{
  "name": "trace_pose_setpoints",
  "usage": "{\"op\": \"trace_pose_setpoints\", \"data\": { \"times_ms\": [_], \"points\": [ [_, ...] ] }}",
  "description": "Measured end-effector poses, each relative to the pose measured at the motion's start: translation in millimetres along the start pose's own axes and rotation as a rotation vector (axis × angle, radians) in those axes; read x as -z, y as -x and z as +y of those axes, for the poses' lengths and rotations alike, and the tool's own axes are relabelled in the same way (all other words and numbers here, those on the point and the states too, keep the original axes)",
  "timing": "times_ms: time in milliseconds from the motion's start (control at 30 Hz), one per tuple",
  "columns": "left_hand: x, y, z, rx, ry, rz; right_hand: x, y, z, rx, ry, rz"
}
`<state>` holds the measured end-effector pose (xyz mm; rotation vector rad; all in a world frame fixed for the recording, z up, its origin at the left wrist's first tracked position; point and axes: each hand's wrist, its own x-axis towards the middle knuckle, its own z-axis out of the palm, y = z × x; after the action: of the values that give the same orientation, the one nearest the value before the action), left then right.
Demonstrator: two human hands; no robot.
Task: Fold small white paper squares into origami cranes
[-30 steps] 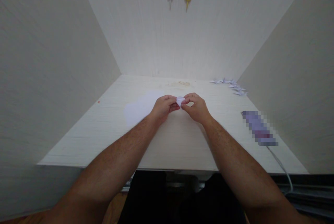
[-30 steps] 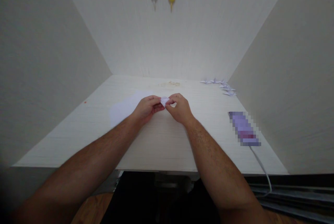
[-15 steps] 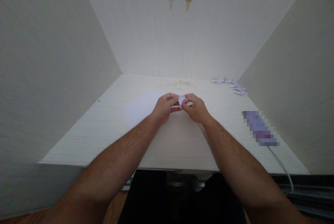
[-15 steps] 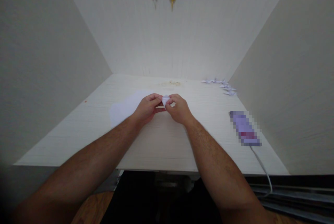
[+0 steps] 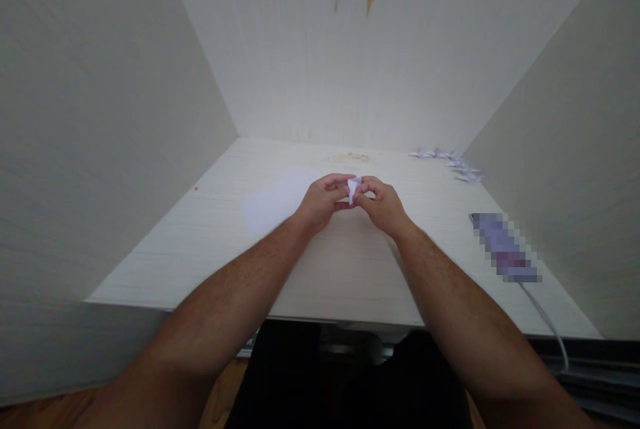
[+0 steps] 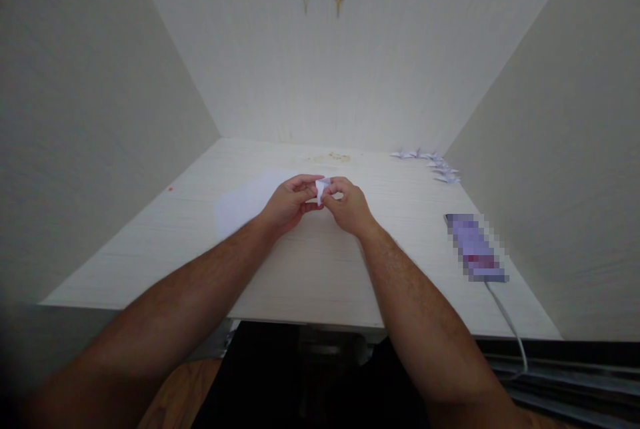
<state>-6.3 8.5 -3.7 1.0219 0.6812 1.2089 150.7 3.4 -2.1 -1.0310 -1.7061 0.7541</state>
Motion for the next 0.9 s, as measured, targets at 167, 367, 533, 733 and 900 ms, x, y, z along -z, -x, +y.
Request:
{"op": "trace_pose_setpoints", "data": {
  "times_ms": [167, 367, 533, 733, 900],
  "points": [
    [-0.5, 0, -1, -0.034, -0.030, 0.013, -1, -1, 0, -0.013, -0.002, -0.014],
    [-1.5, -1, -2, -0.060, -0.081, 0.039, -1, -2, -2, -0.017, 0.059, -0.004],
    [-1.3, -2, -1, -0.071, -0.170, 0.085, 0, -2, 1, -0.067, 0.044, 0.050],
    [2.2, -5, -4, -0.074, -0.367, 0.095, 3, -5, 8, -0.151, 0.091, 0.116],
    [4.2, -6, -4, -0.013, -0.451, 0.103, 5, -3, 0, -0.130, 0.359, 0.176]
  ]
}}
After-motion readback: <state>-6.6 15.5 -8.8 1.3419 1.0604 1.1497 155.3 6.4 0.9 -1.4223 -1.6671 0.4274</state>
